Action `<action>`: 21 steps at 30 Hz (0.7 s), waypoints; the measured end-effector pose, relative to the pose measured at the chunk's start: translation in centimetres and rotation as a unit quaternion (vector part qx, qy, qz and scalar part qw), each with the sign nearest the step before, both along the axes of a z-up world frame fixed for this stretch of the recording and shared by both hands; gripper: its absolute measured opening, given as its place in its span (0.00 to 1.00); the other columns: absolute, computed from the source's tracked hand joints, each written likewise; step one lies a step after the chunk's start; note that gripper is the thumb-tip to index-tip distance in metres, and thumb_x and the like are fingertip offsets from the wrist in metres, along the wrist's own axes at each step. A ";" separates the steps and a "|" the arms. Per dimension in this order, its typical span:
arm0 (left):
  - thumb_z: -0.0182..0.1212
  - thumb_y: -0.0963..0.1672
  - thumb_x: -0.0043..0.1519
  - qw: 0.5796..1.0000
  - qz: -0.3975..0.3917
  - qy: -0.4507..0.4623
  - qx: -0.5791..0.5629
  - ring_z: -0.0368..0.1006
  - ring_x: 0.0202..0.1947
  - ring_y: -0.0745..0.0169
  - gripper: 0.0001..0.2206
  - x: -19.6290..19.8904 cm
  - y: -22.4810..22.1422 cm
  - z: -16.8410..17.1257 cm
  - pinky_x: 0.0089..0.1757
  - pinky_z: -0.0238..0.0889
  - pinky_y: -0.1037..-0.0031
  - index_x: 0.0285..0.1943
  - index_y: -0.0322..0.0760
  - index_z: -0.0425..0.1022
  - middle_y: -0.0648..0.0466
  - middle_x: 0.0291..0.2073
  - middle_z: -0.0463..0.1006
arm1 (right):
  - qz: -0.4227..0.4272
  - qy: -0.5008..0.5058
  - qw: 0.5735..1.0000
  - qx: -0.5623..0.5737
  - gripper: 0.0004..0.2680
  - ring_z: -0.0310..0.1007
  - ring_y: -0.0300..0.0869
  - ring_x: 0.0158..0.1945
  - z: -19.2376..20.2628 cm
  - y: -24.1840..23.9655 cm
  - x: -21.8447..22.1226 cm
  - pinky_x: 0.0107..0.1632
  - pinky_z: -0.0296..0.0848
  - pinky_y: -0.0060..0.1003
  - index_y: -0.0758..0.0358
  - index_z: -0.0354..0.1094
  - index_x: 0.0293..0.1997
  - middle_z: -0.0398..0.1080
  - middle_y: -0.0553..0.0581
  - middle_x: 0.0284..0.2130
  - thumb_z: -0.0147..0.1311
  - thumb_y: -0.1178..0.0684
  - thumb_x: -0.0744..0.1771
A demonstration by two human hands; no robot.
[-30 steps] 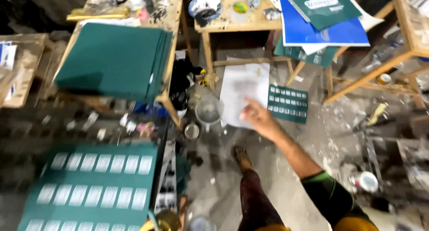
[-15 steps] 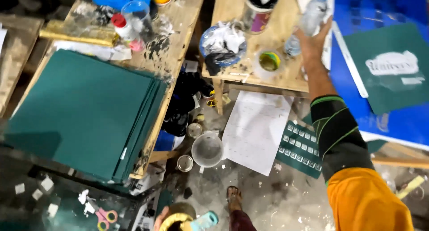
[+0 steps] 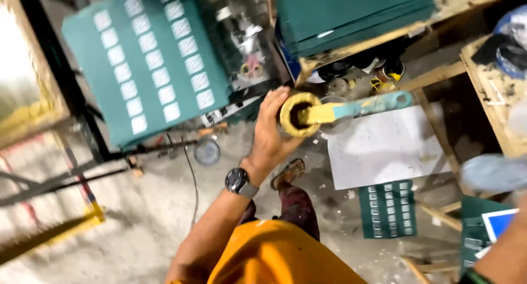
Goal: Manually applying ink to a screen printing frame and transferring the design onto paper sheets.
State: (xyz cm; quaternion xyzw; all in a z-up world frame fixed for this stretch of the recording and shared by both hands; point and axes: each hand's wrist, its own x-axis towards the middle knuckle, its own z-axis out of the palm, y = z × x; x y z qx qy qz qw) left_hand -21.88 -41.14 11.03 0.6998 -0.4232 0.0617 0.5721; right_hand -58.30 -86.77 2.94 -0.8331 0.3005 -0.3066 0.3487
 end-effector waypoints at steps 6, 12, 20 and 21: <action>0.81 0.44 0.54 0.995 0.050 -0.087 0.007 0.63 0.69 0.40 0.40 1.2 8.1 1.2 0.71 0.55 0.49 0.71 0.33 0.57 0.41 0.67 0.65 | 0.131 0.106 0.983 -0.079 0.18 0.77 0.44 0.45 20.1 30.9 13.2 0.53 0.78 0.38 0.69 0.68 0.55 0.74 0.60 0.44 0.66 0.48 0.64; 0.79 0.42 0.53 0.987 0.121 -0.107 0.011 0.62 0.70 0.41 0.38 0.1 17.7 -0.3 0.72 0.53 0.48 0.71 0.34 0.61 0.43 0.67 0.65 | 0.234 0.443 0.802 -0.326 0.24 0.80 0.48 0.28 25.6 44.5 23.2 0.31 0.78 0.41 0.64 0.72 0.54 0.77 0.59 0.28 0.65 0.34 0.61; 0.58 0.42 0.72 0.937 0.233 -0.241 0.100 0.60 0.71 0.45 0.23 -0.2 25.4 -2.9 0.72 0.51 0.50 0.76 0.42 0.59 0.44 0.69 0.62 | 0.379 0.315 0.715 -0.495 0.17 0.76 0.53 0.39 21.3 47.0 26.7 0.44 0.75 0.43 0.62 0.72 0.53 0.73 0.63 0.35 0.71 0.49 0.62; 0.58 0.42 0.72 0.934 0.251 -0.235 0.102 0.60 0.71 0.45 0.23 -0.3 26.8 -2.6 0.72 0.51 0.50 0.76 0.42 0.59 0.44 0.69 0.62 | 0.393 0.310 0.705 -0.501 0.17 0.76 0.53 0.39 21.1 47.1 27.2 0.44 0.75 0.43 0.62 0.72 0.53 0.73 0.63 0.35 0.71 0.49 0.62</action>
